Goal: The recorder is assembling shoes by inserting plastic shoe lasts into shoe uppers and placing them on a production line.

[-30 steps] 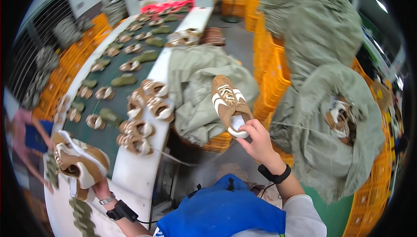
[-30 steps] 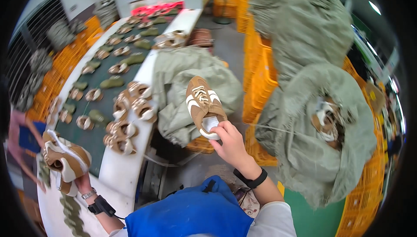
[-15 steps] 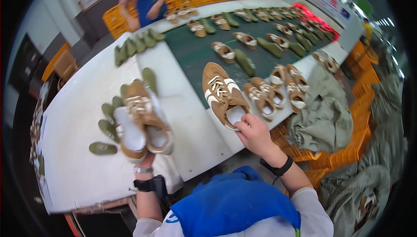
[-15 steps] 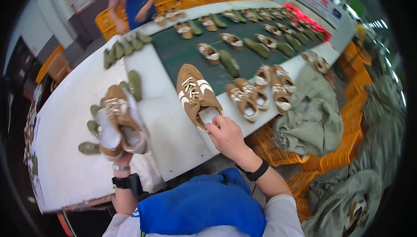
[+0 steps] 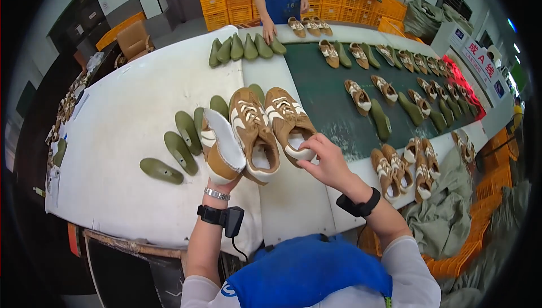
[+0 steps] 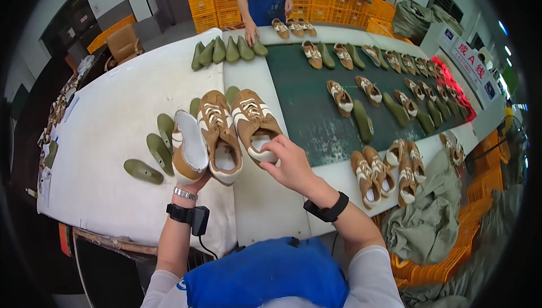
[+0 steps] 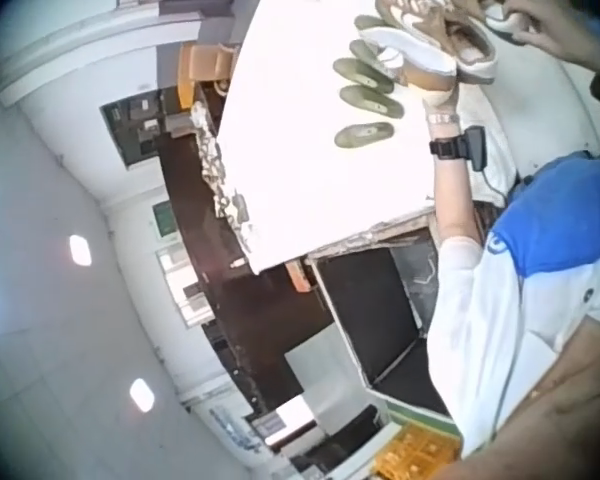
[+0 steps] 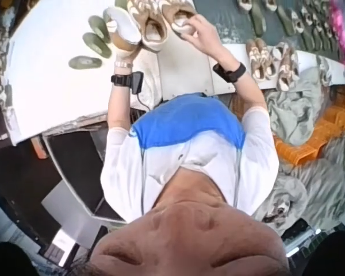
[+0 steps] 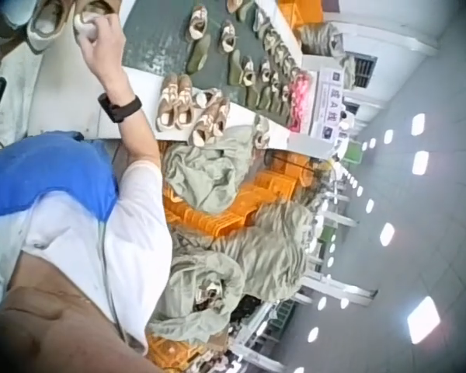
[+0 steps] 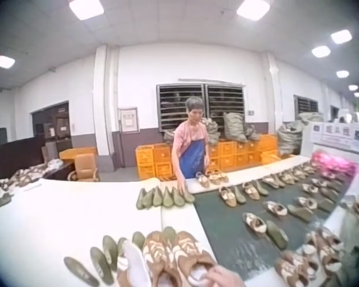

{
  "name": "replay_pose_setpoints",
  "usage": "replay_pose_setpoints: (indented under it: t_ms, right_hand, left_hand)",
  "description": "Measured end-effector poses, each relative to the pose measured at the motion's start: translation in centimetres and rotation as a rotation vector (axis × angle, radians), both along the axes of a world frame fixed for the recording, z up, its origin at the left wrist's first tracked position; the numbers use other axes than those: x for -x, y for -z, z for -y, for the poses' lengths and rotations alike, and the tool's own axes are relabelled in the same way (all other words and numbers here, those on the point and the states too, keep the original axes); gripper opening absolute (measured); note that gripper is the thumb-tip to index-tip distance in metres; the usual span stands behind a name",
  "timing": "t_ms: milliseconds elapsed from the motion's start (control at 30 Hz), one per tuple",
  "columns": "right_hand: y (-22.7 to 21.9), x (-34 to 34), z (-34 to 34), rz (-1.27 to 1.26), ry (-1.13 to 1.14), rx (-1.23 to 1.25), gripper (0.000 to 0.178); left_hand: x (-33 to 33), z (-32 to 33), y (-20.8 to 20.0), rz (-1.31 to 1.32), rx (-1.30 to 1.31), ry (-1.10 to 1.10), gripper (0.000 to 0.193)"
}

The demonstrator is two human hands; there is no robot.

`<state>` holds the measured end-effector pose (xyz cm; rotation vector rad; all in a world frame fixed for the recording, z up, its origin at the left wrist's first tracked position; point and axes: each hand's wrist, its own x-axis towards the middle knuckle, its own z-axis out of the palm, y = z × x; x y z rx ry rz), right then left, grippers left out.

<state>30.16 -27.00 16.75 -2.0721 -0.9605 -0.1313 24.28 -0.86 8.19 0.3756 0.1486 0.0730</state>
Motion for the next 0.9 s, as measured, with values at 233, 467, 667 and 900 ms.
replay_pose_setpoints:
  t_ms: [233, 467, 667, 900]
  right_hand:
    - [3.2, -15.7, -6.1, 0.117, 0.039, -0.059, 0.03]
    - [9.1, -27.6, -11.6, 0.207, 0.092, -0.055, 0.03]
    - [11.9, -28.8, -13.5, 0.216, 0.158, -0.114, 0.03]
    - [12.4, -28.2, -13.2, 0.252, 0.204, -0.178, 0.031]
  left_hand:
    - [-17.3, -8.6, 0.5, -0.023, -0.298, 0.097, 0.038]
    - [-30.5, -15.7, 3.6, -0.145, -0.46, 0.084, 0.036]
    - [-34.4, -17.0, 5.4, -0.109, -0.418, 0.118, 0.042]
    - [-34.5, -13.4, 4.3, -0.064, -0.185, 0.168, 0.045]
